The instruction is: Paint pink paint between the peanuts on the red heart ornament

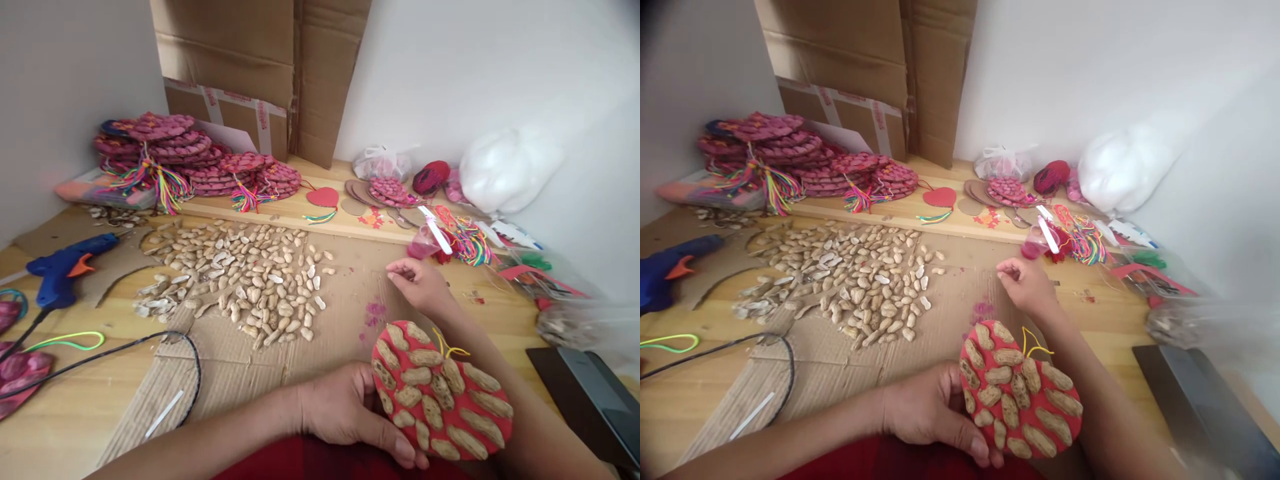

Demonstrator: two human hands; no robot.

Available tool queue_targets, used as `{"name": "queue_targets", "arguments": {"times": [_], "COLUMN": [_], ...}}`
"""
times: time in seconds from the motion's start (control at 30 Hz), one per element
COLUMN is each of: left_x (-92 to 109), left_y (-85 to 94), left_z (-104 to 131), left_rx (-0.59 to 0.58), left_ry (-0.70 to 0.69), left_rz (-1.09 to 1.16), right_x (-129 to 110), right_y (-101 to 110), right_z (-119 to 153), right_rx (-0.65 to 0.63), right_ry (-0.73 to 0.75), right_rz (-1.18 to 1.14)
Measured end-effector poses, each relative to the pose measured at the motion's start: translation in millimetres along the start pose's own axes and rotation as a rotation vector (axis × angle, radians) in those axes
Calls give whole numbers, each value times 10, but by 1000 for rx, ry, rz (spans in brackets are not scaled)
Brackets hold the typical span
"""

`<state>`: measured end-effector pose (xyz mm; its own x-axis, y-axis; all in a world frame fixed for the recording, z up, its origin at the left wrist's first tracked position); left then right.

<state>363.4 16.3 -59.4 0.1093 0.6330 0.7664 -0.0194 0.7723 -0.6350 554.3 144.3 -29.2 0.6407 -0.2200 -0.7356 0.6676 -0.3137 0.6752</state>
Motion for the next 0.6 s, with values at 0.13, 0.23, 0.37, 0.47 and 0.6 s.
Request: {"name": "queue_targets", "arguments": {"times": [0.13,0.23,0.37,0.47,0.6], "left_x": [-56,-65,-35,-1,29], "left_y": [16,17,41,87,209], "left_z": [-1,-5,-8,5,26], "left_rx": [3,-5,16,65,194], "left_ry": [10,13,7,-1,-19], "left_rz": [1,10,11,-4,10], "right_x": [43,15,-68,-149,-299], "right_y": [-157,-197,-199,-177,96], "right_z": [29,31,31,48,192], "right_rx": [-34,-45,-44,-16,112], "right_ry": [-8,7,47,79,104], "right_rz": [43,71,112,107,49]}}
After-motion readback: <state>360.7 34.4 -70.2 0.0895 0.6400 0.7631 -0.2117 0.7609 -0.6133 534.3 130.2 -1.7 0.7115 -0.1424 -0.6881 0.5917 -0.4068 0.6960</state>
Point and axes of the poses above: each hand's wrist, its own z-axis away from the middle knuckle, its own y-axis out of the back of the hand, x = y × z, the point moved 10 cm from there along -z, towards the middle knuckle, and after that the axes turned 12 degrees about -z, right-handed, at the moved point
